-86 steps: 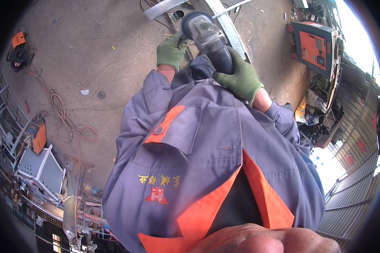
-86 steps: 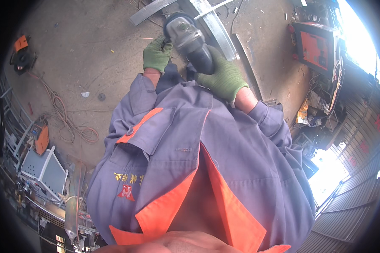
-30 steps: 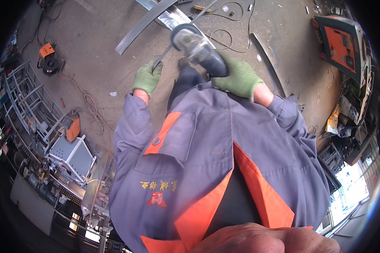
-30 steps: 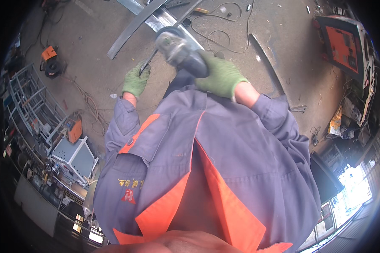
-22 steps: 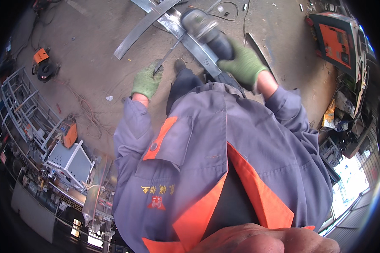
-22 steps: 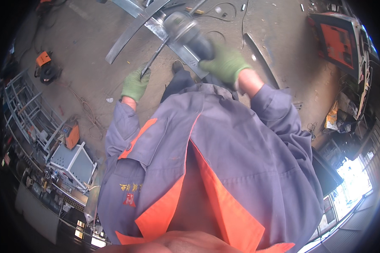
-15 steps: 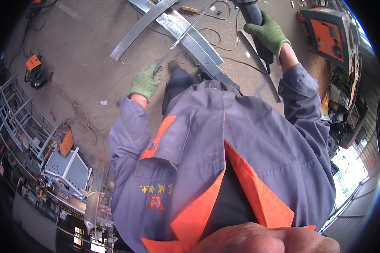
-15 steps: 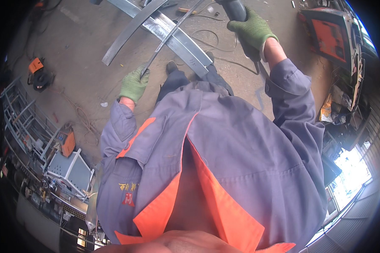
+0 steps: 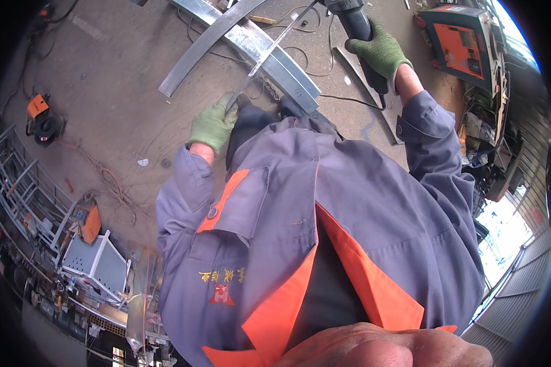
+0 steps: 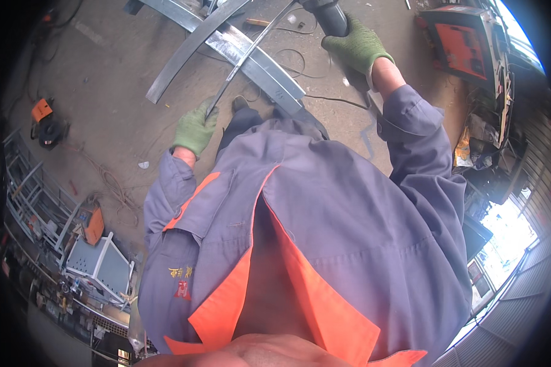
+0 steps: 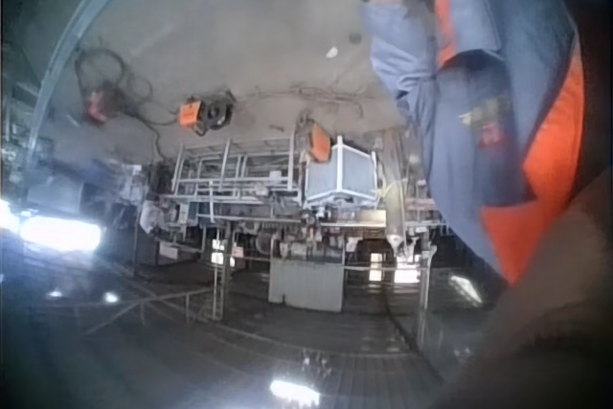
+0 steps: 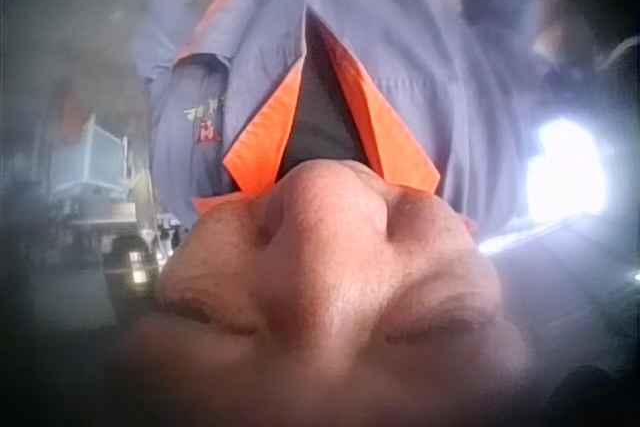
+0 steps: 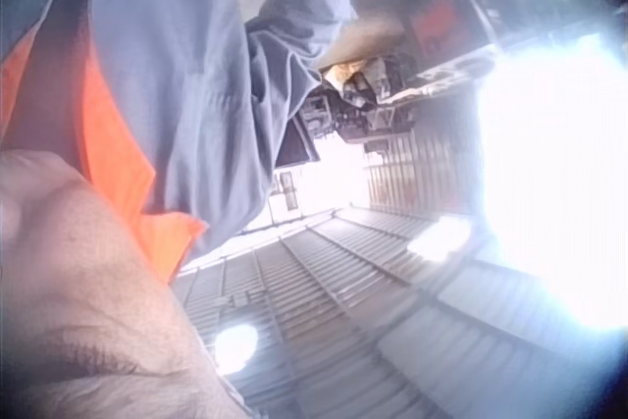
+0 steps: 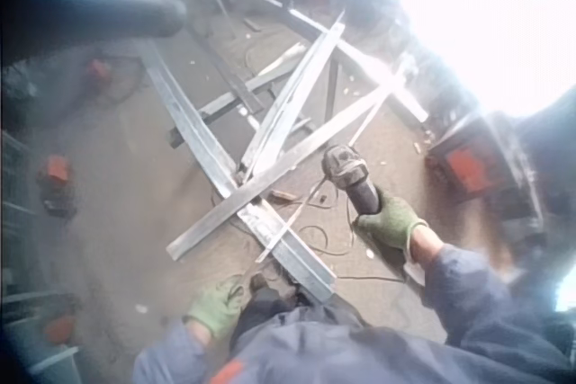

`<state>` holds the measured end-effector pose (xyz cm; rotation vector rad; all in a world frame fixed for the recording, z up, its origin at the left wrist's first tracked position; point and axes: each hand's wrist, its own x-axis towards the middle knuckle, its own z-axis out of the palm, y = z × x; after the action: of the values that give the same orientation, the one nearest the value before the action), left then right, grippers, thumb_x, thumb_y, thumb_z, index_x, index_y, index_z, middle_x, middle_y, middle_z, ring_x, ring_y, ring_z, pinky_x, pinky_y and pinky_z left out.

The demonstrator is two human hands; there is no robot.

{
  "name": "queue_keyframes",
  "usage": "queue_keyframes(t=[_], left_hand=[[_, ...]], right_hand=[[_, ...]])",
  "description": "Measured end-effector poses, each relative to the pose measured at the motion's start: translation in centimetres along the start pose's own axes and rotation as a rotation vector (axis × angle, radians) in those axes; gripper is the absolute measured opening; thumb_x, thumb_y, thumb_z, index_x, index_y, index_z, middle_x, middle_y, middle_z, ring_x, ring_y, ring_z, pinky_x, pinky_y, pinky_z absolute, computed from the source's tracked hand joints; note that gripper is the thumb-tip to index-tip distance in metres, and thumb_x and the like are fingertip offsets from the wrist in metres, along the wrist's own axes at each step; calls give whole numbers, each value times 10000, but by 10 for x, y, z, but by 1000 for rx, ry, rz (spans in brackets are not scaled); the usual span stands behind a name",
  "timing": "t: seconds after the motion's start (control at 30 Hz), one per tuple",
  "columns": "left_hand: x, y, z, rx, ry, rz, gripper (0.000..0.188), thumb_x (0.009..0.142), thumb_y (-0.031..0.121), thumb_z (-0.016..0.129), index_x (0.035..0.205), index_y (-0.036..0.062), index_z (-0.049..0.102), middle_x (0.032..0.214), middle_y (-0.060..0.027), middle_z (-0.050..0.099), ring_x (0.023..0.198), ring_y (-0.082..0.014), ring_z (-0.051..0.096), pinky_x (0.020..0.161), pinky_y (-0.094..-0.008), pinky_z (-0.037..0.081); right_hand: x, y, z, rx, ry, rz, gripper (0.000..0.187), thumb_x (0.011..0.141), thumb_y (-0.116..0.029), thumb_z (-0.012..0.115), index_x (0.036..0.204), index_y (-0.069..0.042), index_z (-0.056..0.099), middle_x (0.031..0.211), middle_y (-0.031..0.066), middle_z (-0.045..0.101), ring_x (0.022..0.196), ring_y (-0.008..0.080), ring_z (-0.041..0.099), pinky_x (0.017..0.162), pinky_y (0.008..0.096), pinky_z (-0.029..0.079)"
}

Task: The person uses an angle grinder to smooth the surface of a metal frame structure. They hold the frame with one hand while operating the grinder with the other, moving along the edges and joints of the frame.

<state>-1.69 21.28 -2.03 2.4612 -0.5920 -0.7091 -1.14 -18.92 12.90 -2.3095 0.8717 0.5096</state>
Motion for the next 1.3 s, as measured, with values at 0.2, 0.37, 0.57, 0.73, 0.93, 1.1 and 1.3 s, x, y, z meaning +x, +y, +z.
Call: queue_keyframes(t=[0.2, 0.37, 0.57, 0.73, 0.93, 1.1, 1.3], left_hand=[[2, -2, 0, -34, 4, 32, 423, 1070, 404, 639, 1434, 197, 700, 1147, -214, 771, 1038, -471, 722, 876, -568, 570], [-1, 0, 3, -55, 42, 41, 394, 1073, 357, 654, 1389, 132, 723, 1232, -222, 755, 1088, -460, 720, 903, -532, 575], [-1, 1, 6, 48, 73, 12, 387, 1062, 354, 654, 1406, 193, 730, 1029, -216, 770, 937, -468, 725, 837, -564, 572], [-1, 3, 5, 49, 55, -7, 369, 1051, 324, 685, 1381, 170, 746, 1025, -215, 772, 919, -469, 729, 816, -574, 568], [-1, 10, 0, -71, 61, -3, 367, 1040, 278, 711, 1386, 159, 744, 1056, -215, 774, 952, -465, 734, 831, -550, 575], [-2, 7, 0, 16, 34, 7, 377, 1041, 284, 714, 1396, 158, 735, 1104, -200, 779, 985, -459, 736, 850, -539, 579], [-3, 2, 4, 41, 60, 25, 365, 1048, 286, 710, 1389, 160, 742, 1121, -193, 786, 986, -458, 739, 856, -541, 584]], right_hand=[[-38, 20, 37, -173, -191, -259, 833, 838, -394, 783, 1568, -93, 519, 1287, 290, 743, 1218, 469, 711, 1051, 512, 557], [10, 40, 6, -144, -103, -275, 835, 845, -362, 841, 1595, -147, 542, 1223, 261, 777, 1184, 420, 754, 1031, 471, 572], [109, 32, -63, -132, 31, -148, 770, 845, -388, 853, 1511, -85, 614, 1214, 202, 792, 1132, 353, 775, 1026, 452, 576], [51, 43, -16, -89, -187, -255, 786, 847, -327, 806, 1555, -106, 547, 1222, 273, 773, 1173, 432, 748, 1040, 486, 578], [77, 64, -28, -79, -89, -172, 744, 864, -384, 811, 1518, -95, 607, 1238, 250, 781, 1183, 421, 751, 1042, 482, 571], [128, 58, -92, -143, 52, -96, 746, 850, -406, 835, 1487, -69, 643, 1276, 203, 788, 1199, 359, 762, 1060, 455, 570], [90, 65, -57, -232, -194, -349, 835, 862, -359, 819, 1611, -159, 511, 1300, 267, 756, 1245, 448, 719, 1081, 511, 549]])
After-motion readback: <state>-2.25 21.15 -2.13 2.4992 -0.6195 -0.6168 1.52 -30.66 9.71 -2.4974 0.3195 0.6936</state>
